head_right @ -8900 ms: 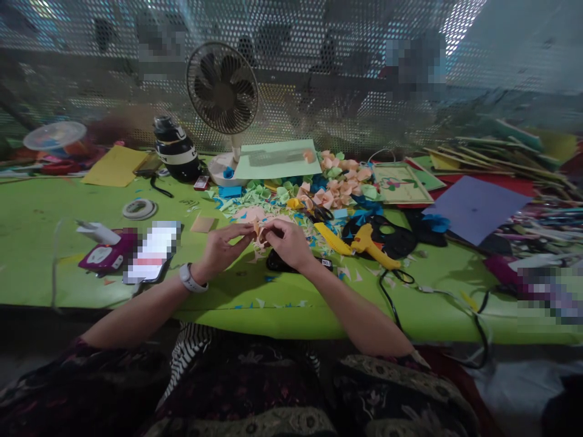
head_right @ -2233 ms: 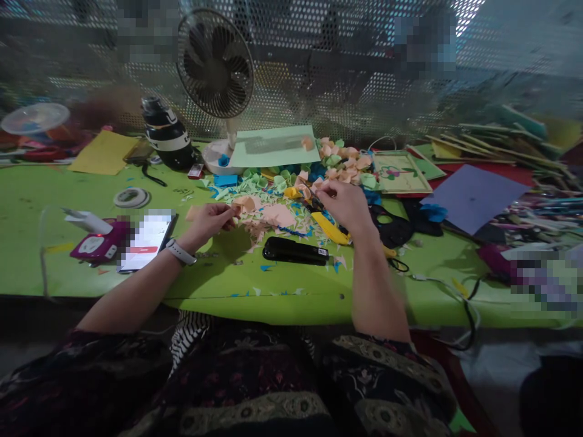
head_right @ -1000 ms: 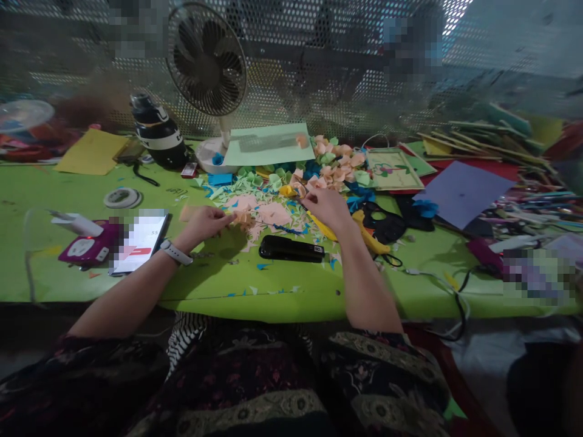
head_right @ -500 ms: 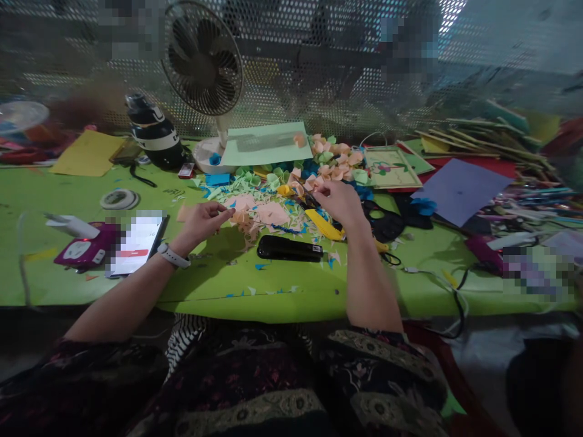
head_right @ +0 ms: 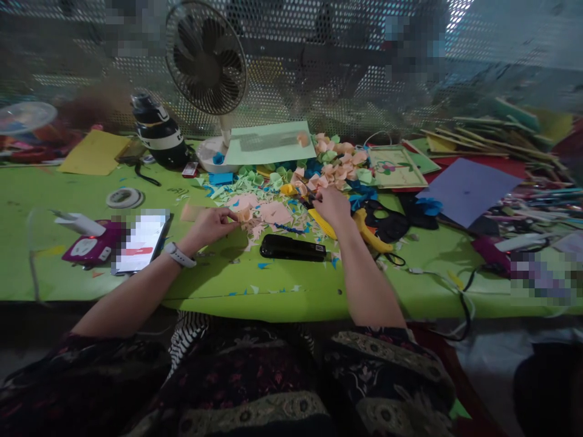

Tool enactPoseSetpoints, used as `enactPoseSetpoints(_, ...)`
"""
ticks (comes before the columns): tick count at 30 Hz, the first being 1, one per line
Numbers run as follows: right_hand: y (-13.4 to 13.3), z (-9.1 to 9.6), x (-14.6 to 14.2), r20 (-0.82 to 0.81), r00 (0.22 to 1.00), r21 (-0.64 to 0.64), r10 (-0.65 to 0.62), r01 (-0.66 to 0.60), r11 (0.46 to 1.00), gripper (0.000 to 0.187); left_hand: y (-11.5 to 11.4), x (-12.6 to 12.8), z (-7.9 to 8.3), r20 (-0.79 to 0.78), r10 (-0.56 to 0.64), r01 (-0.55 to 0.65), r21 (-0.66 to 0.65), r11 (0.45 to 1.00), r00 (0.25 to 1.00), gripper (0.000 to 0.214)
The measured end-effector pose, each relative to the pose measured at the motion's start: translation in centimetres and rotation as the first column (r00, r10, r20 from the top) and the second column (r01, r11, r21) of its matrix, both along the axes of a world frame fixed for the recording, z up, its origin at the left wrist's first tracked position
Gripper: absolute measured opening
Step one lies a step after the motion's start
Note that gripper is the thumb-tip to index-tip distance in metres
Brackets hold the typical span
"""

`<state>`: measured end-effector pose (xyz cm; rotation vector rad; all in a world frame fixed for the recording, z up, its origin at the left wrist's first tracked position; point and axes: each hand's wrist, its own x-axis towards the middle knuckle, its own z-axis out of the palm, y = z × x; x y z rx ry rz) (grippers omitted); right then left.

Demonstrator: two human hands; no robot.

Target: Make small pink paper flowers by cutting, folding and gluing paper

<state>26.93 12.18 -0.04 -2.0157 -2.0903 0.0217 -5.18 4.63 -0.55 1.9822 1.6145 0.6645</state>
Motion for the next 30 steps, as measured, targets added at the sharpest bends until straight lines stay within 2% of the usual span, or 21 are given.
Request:
enactPoseSetpoints(3, -0.5, 0.6, -0.4, -0.033, 0.999, 0.054, 0.020, -0.018, 0.998, 0.015, 0.0, 0.0, 0.0, -0.011, 0.004, -0.004, 0.012, 1.000, 1.000, 0.019)
enactPoseSetpoints(7, -1.7, 1.6, -1.6, -0.112, 0.979, 0.105, 0.173, -0.161, 0.981, 0.014, -0.1, 0.1, -0.1, -0.055, 0.024, -0.021, 0.055, 0.998, 0.998, 0.019)
enactPoseSetpoints(10, -2.8, 2.5, -2.6, -0.157, 0.941, 0.092, 0.301, -0.289, 0.953, 0.015, -0.3, 0.3, 0.0, -0.147, 0.043, -0.024, 0.126, 0.992, 0.988, 0.017)
enactPoseSetpoints(13, -3.8, 3.2, -3.6, -0.191, 0.904, 0.071, 0.383, -0.376, 0.924, 0.017, -0.8, 0.5, 0.0, -0.287, 0.049, 0.022, 0.238, 0.971, 0.957, 0.019)
enactPoseSetpoints(16, -4.9, 3.6, -4.6, -0.244, 0.864, 0.064, 0.440, -0.438, 0.897, 0.019, -1.5, 0.9, 0.1, -0.421, 0.066, 0.107, 0.374, 0.921, 0.905, 0.028)
enactPoseSetpoints(19, -5.8, 3.7, -5.8, -0.296, 0.805, 0.079, 0.514, -0.516, 0.853, 0.018, -2.2, 1.2, 0.2, -0.471, 0.027, 0.238, 0.494, 0.836, 0.882, 0.031)
enactPoseSetpoints(22, -6.6, 3.7, -6.6, -0.312, 0.768, 0.096, 0.560, -0.560, 0.823, 0.019, -2.6, 1.4, 0.2, -0.500, -0.014, 0.339, 0.566, 0.751, 0.866, 0.030)
enactPoseSetpoints(24, -6.9, 3.9, -6.9, -0.307, 0.771, 0.098, 0.558, -0.558, 0.824, 0.019, -2.6, 1.4, 0.2, -0.513, -0.021, 0.368, 0.585, 0.723, 0.858, 0.030)
enactPoseSetpoints(27, -6.6, 4.3, -6.4, -0.293, 0.818, 0.088, 0.496, -0.493, 0.865, 0.019, -2.5, 1.3, 0.1, -0.500, 0.004, 0.329, 0.576, 0.748, 0.866, 0.030)
enactPoseSetpoints(30, -5.7, 4.5, -5.1, -0.253, 0.891, 0.083, 0.378, -0.369, 0.926, 0.018, -2.2, 1.2, 0.3, -0.499, 0.040, 0.245, 0.492, 0.835, 0.866, 0.032)
